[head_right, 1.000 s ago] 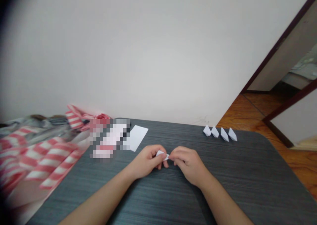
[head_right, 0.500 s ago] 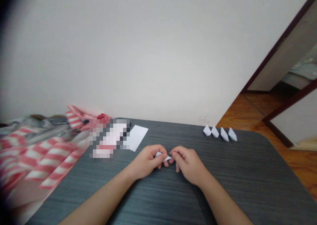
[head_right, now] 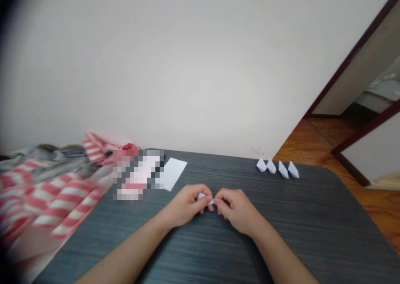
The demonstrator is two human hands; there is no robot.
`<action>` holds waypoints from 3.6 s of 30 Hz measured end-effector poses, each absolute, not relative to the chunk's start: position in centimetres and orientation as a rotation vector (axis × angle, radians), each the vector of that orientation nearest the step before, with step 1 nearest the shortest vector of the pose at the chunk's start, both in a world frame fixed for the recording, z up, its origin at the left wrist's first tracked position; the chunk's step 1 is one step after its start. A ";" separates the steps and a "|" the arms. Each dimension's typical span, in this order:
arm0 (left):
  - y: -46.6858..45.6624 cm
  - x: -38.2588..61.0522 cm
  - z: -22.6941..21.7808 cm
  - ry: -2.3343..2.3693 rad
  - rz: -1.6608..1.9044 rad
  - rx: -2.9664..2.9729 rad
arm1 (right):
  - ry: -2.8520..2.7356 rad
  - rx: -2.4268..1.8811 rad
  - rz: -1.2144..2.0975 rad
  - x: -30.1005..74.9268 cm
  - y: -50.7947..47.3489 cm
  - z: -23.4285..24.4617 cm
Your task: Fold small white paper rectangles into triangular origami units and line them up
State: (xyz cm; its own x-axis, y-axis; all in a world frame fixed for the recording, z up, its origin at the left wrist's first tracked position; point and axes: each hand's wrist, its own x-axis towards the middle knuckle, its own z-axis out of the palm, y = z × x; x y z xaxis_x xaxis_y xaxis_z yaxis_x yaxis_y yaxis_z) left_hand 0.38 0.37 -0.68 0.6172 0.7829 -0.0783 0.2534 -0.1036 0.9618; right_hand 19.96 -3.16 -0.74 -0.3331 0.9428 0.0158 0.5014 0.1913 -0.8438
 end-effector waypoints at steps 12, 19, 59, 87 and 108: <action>0.4 0.3 -0.7 0.855 0.562 1.662 | -1.933 -1.304 0.989 20.0 -3.2 -0.7; 0.4 0.2 -0.7 0.853 0.559 1.711 | -1.958 -1.310 0.952 19.9 -3.3 -0.5; 0.8 0.1 -1.1 0.758 0.653 1.607 | -1.648 -1.299 1.377 20.9 -3.3 -1.8; 0.4 0.2 -0.5 0.852 0.646 1.677 | -1.519 -1.340 1.184 21.5 -3.1 -2.5; 0.5 0.1 -1.2 0.810 0.632 1.631 | -1.603 -1.332 1.169 21.1 -3.1 -1.4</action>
State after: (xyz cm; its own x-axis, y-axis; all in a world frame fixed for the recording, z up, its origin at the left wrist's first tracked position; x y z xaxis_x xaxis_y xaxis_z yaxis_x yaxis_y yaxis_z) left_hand 0.15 0.46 -1.21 0.6167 0.7870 -0.0196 0.1729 -0.1110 0.9787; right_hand 21.14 -3.12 -1.35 -0.1931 0.9811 -0.0134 0.3127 0.0486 -0.9486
